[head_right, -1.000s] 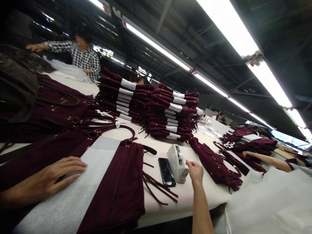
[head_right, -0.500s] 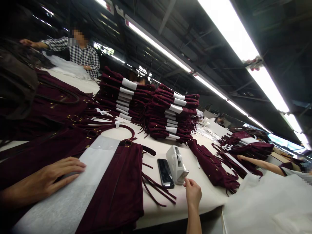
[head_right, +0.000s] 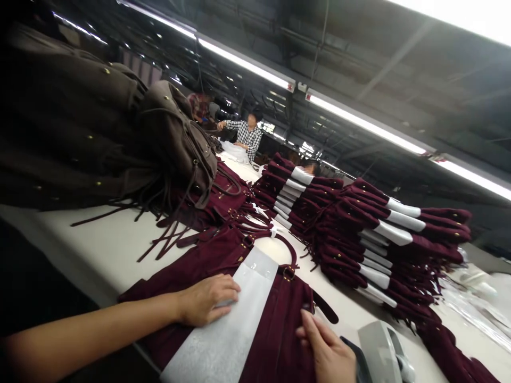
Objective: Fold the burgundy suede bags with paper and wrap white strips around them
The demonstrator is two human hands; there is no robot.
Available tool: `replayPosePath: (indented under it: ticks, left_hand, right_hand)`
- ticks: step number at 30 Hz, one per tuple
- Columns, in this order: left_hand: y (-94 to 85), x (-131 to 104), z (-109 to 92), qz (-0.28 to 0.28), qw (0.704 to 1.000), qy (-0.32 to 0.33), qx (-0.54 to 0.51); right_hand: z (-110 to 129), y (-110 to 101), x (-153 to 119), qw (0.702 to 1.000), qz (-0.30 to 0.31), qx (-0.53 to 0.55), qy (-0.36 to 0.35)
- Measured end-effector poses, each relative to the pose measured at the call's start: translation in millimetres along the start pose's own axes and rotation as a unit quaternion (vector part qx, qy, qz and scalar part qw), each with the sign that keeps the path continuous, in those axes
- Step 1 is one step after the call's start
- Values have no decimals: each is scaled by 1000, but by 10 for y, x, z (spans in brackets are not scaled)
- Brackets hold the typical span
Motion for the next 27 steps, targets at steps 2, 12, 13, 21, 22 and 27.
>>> replayPosePath:
  ticks: [2, 12, 13, 21, 22, 27]
  left_hand:
    - [8, -11, 15, -7, 1000, -3, -7]
    - [-26, 10, 6, 1, 1000, -13, -14]
    - [-29, 11, 2, 3, 1000, -15, -11]
    - [-36, 9, -11, 15, 1000, -20, 10]
    - [-37, 8, -13, 15, 1000, -19, 12]
    - [-31, 2, -9, 12, 999, -18, 26]
  right_hand:
    - [257, 594, -36, 998, 32, 50, 3]
    - [243, 2000, 243, 969, 24, 145, 198]
    - [202, 2038, 256, 968, 21, 143, 207]
    - [-94, 2247, 283, 967, 23, 93, 235]
    - [-112, 2268, 286, 969, 24, 89, 229]
    - [-143, 2315, 285, 979, 38, 76, 186]
Point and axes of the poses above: each hand's wrist, its own x-axis towards the middle knuckle, its own y-axis out of the palm, z = x × y, the point moved 7 cm from there along x, towards the middle knuckle, and after that the axes turned 9 degrees about -z, right-handed, at the moved point
